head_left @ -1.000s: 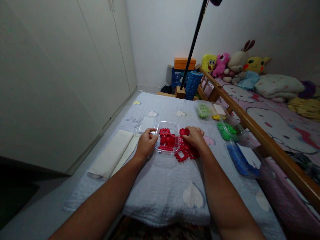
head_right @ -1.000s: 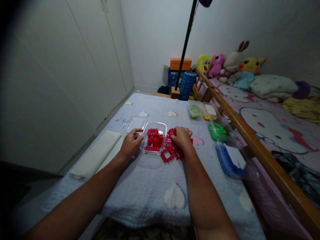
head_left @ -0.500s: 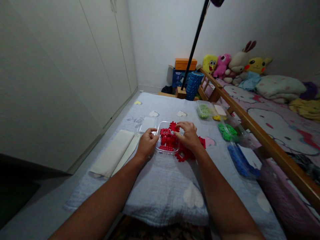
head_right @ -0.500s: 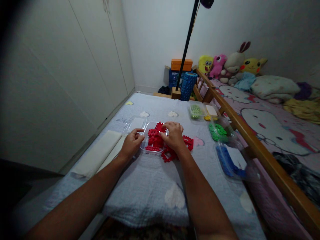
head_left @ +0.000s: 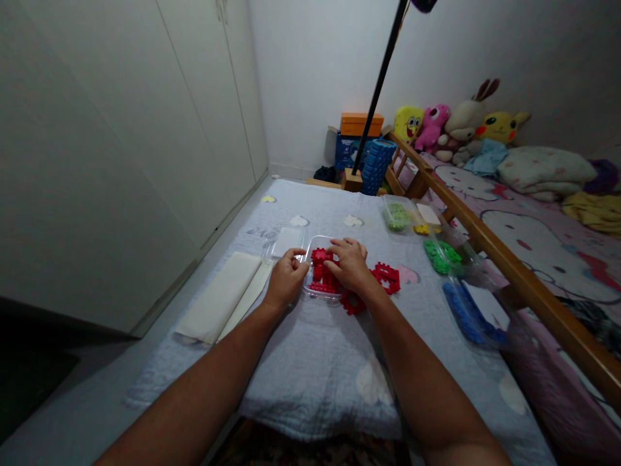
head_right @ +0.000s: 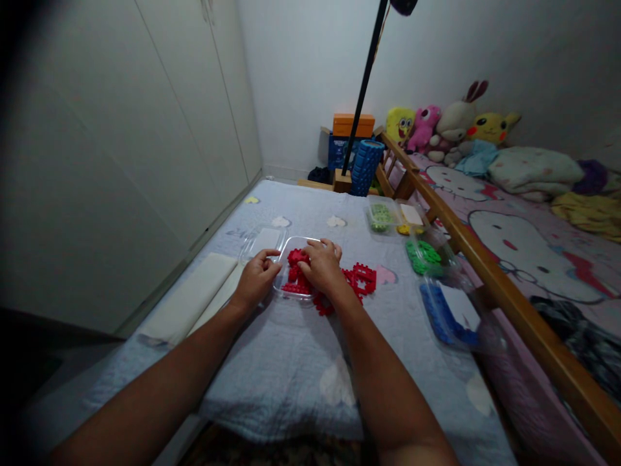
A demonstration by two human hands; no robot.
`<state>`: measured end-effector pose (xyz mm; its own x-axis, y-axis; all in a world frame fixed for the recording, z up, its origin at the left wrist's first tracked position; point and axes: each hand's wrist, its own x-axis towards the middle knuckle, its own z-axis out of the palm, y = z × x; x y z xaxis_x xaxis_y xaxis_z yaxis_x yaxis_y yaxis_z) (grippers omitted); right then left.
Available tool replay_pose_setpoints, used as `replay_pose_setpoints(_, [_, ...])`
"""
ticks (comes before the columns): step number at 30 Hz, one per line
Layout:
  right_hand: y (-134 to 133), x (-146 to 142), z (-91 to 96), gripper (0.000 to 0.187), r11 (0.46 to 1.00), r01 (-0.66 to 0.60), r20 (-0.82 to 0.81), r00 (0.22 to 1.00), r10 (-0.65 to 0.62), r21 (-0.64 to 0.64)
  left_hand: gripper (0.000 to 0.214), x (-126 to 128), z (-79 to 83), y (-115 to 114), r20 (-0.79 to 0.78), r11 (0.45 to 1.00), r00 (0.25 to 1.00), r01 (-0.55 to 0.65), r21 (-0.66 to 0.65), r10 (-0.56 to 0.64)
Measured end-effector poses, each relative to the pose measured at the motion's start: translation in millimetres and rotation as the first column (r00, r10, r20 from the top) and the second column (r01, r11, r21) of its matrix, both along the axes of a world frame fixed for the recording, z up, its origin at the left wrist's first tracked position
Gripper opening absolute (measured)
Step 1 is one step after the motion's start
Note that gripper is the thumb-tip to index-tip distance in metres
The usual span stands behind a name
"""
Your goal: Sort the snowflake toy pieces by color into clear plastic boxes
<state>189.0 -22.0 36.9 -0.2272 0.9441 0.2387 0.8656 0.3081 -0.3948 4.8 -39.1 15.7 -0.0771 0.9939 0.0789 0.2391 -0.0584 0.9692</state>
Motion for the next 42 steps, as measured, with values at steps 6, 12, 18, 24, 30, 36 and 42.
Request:
replay_pose_setpoints(6, [2.5,24.4,5.8,0.020,0.998,0.050,-0.104,0.994,-0.046,0.035,0.032,0.1,1.0,-0.2,-0.007,1.000,1.000,0.005,-0.001,-0.005])
replay_pose_setpoints(12, [5.2,91.0,10.6,0.024,0.990,0.142,-0.043,0.989,-0.143,-0.022,0.032,-0.5,-3.0,1.0,-0.002,1.000,1.000,-0.004,-0.001,0.004])
replay_pose_setpoints(18, [-13.2,115.8,2.4,0.035,0.931,0.333,0.211,0.931,-0.299,-0.148,0.032,-0.4,-2.1,1.4,-0.021,1.000,1.000,-0.014,0.008,0.014])
replay_pose_setpoints(24, [-29.6,98.9,6.5,0.035,0.965,0.142,0.157,0.982,-0.108,-0.222,0.032,-4.2,-4.1,3.6,-0.018,1.000,1.000,-0.023,0.019,0.024])
replay_pose_setpoints(30, [-37.8,89.4,15.6,0.017,0.960,0.096,0.247,0.969,-0.029,-0.261,0.033,-7.2,-8.6,5.7,-0.002,0.999,0.999,-0.038,0.013,0.038])
replay_pose_setpoints(36, [-38.5,83.5,11.2,0.004,0.967,0.097,0.268,0.963,-0.031,-0.237,0.034,-7.6,-10.0,6.9,-0.008,0.999,0.999,-0.035,0.013,0.035])
replay_pose_setpoints(42, [-32.4,84.5,9.4,0.007,0.997,0.022,0.026,0.999,-0.020,-0.079,0.035,-7.9,-10.7,7.4,-0.018,0.999,0.999,-0.031,0.019,0.031])
